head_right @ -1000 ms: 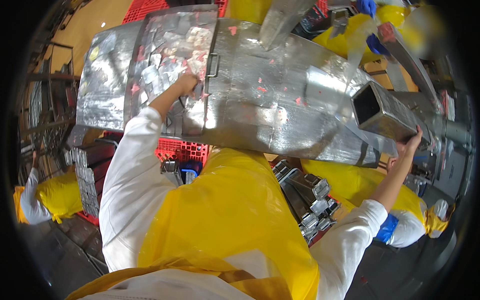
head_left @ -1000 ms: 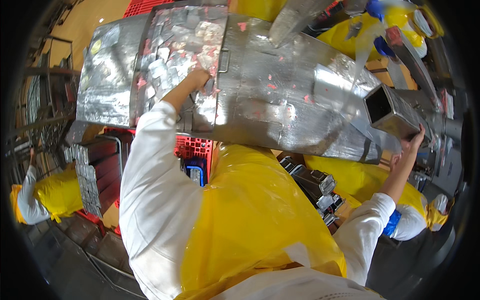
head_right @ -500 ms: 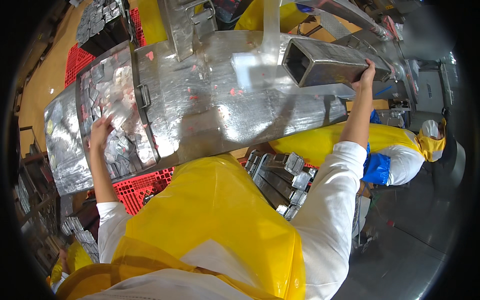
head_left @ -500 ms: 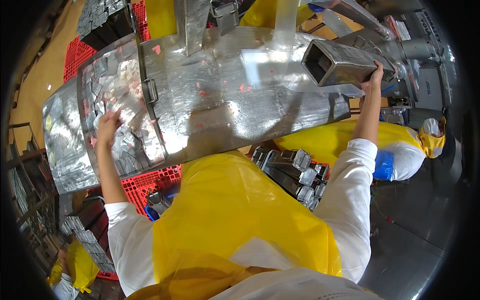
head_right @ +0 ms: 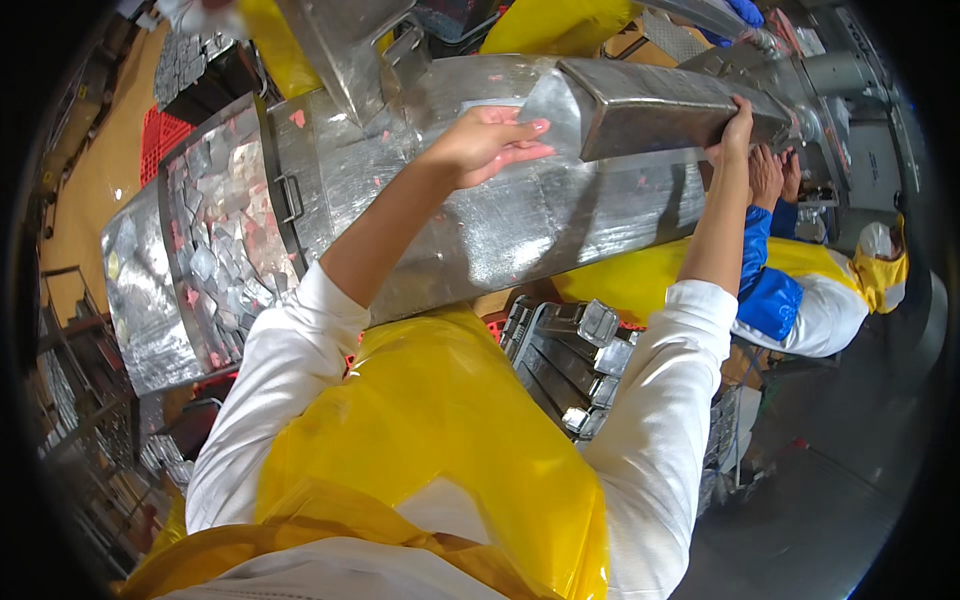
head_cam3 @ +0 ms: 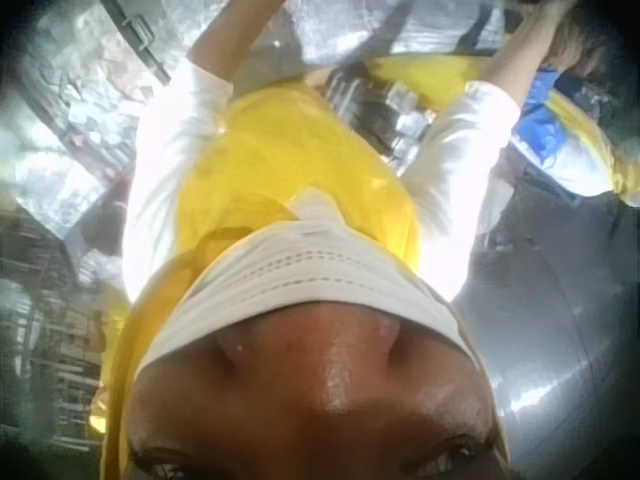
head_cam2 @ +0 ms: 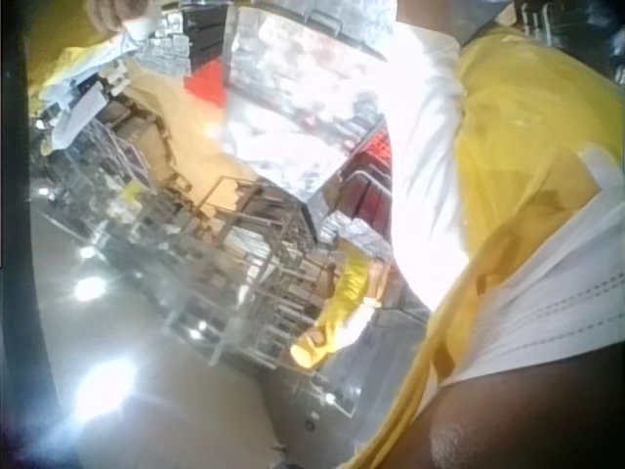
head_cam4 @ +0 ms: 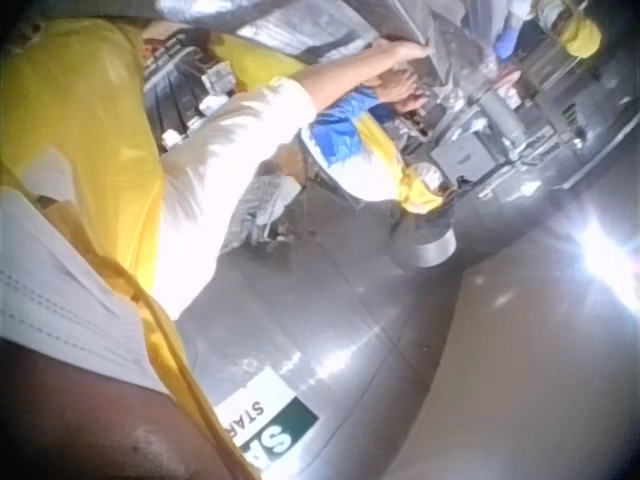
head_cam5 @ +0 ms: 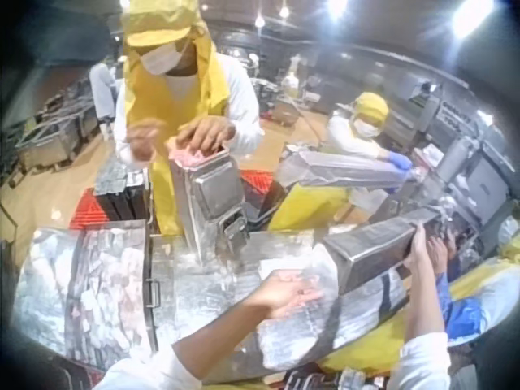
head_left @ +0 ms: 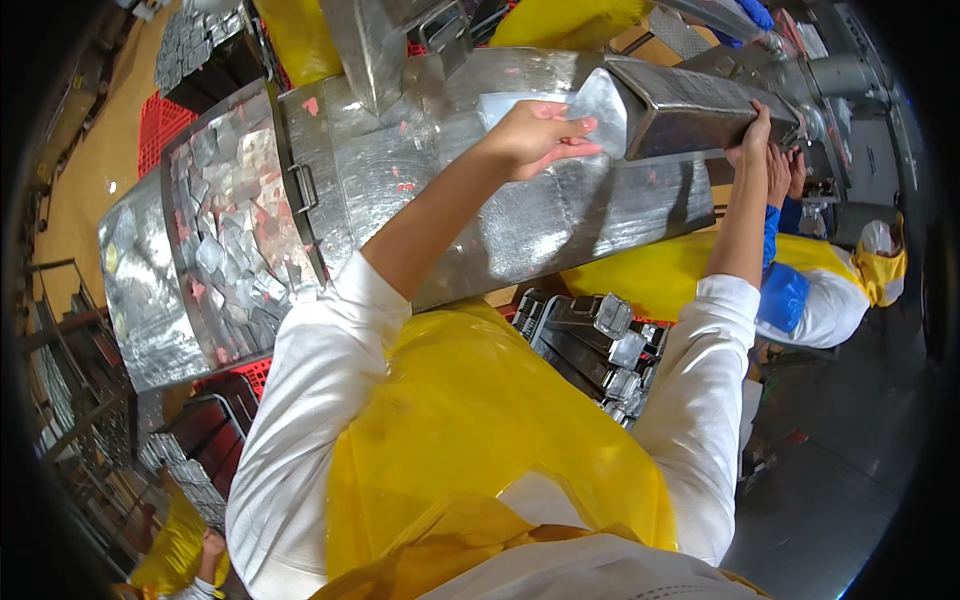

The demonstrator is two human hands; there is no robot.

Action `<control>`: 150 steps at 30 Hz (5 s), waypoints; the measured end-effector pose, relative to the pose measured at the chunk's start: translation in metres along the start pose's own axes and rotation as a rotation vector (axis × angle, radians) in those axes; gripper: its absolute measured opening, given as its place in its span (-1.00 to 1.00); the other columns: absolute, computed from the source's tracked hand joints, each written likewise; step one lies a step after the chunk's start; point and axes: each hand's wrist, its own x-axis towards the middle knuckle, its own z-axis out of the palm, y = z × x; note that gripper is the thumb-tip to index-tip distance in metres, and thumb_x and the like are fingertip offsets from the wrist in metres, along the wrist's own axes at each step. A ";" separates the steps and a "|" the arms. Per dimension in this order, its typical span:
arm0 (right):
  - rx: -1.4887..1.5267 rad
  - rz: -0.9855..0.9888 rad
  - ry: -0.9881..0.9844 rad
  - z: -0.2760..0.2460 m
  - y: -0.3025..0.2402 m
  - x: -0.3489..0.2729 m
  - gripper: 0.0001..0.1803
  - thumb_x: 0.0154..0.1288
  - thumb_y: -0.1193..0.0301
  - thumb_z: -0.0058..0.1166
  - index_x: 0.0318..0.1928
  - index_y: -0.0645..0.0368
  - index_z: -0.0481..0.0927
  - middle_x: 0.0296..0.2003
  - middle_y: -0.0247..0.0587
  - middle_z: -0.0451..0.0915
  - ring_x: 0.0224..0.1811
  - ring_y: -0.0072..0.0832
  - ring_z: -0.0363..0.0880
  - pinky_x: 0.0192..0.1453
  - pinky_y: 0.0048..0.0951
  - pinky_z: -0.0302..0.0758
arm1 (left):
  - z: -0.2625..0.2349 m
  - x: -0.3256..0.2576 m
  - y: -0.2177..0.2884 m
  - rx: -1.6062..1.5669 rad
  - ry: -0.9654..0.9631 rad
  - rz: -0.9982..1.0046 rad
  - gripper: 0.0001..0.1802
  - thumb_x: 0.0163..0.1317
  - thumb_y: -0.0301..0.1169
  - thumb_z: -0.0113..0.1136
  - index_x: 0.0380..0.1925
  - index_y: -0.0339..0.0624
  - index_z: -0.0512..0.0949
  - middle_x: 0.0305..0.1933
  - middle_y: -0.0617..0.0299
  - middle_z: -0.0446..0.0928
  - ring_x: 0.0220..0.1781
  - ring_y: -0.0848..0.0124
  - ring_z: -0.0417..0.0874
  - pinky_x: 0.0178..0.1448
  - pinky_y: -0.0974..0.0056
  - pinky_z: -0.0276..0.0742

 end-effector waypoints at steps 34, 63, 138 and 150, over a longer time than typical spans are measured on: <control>0.061 -0.096 -0.056 -0.034 -0.011 0.030 -0.42 0.18 -0.04 0.09 0.10 0.03 0.45 0.01 -0.12 0.52 -0.02 -0.19 0.58 -0.06 -0.09 0.63 | 0.002 -0.008 0.003 1.243 0.415 -0.005 -0.29 0.17 0.25 0.21 -0.67 -0.27 0.56 -0.67 0.13 0.44 -0.58 0.38 0.42 -0.40 0.23 0.35; 0.340 -0.042 -0.135 -0.099 0.015 0.037 -0.39 0.41 0.07 0.07 0.12 0.43 0.41 0.02 0.15 0.49 0.09 -0.03 0.55 0.17 -0.06 0.59 | 0.026 -0.109 0.051 0.016 0.864 0.402 -0.46 0.28 0.08 0.02 0.03 -0.09 0.52 0.05 0.18 0.56 0.07 0.22 0.57 0.16 0.08 0.51; -0.437 -1.382 -0.621 0.199 0.058 -0.326 -0.53 0.29 -0.01 0.13 -0.28 0.20 0.61 -0.43 -0.04 0.49 -0.20 -0.08 0.50 0.09 -0.03 0.34 | 0.064 -0.146 0.212 1.766 -0.070 0.790 -0.67 0.39 -0.19 0.16 -0.29 -0.28 0.63 -0.44 0.37 0.57 -0.40 0.60 0.47 -0.37 0.38 0.35; -1.144 -1.115 -0.738 0.212 0.038 -0.381 -0.35 0.25 -0.14 0.05 -0.29 0.32 0.68 -0.30 -0.02 0.62 -0.22 -0.08 0.59 -0.04 -0.29 0.44 | -0.111 -0.198 0.188 1.116 0.198 0.938 -0.65 0.36 -0.17 0.19 -0.08 -0.24 0.51 -0.22 0.25 0.55 -0.18 0.51 0.54 -0.07 0.31 0.47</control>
